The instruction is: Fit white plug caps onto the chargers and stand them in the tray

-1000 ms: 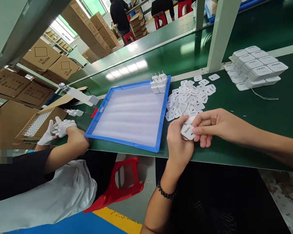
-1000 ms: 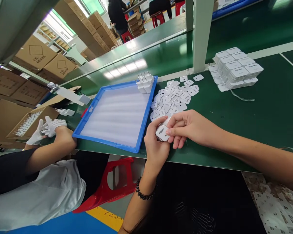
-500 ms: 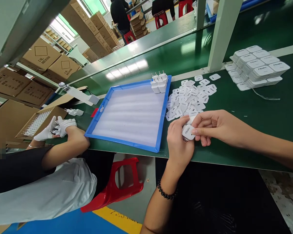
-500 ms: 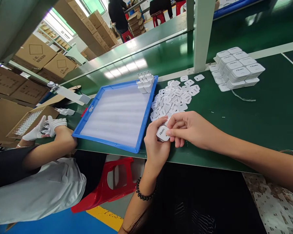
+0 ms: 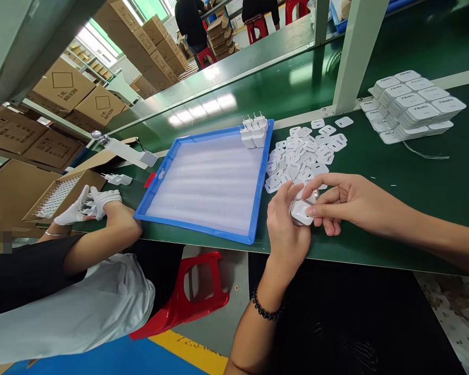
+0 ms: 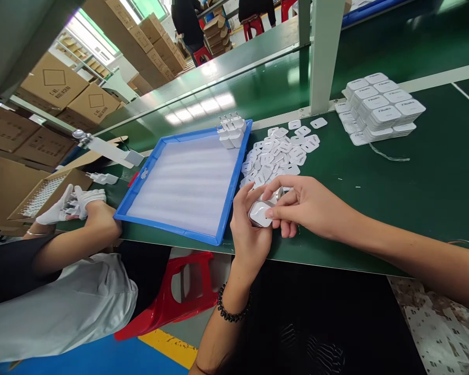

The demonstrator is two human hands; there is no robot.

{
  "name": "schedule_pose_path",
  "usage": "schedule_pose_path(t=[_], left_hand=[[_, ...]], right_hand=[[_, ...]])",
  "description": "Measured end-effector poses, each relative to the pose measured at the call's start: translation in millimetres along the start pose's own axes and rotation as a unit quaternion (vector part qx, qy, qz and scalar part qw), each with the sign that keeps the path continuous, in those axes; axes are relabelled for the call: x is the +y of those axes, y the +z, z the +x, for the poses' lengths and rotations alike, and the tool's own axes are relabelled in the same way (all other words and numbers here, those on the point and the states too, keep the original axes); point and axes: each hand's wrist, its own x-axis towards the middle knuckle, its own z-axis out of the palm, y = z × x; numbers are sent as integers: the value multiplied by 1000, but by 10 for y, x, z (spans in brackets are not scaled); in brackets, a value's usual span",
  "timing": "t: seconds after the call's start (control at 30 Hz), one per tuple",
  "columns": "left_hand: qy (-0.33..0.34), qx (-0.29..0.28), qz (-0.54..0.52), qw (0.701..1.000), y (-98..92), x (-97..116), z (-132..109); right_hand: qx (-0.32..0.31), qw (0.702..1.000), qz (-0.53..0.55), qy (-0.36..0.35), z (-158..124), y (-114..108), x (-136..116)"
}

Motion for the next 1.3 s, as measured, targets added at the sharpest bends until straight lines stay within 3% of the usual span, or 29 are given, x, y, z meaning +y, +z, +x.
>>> schedule_pose_path(t=[0.67,1.3], left_hand=[[66,21,73,995,2,5,6],[70,20,86,994,-12,9,1]], right_hand=[[21,997,28,65,28,-19,-57],[45,997,45,45,45,-12,53]])
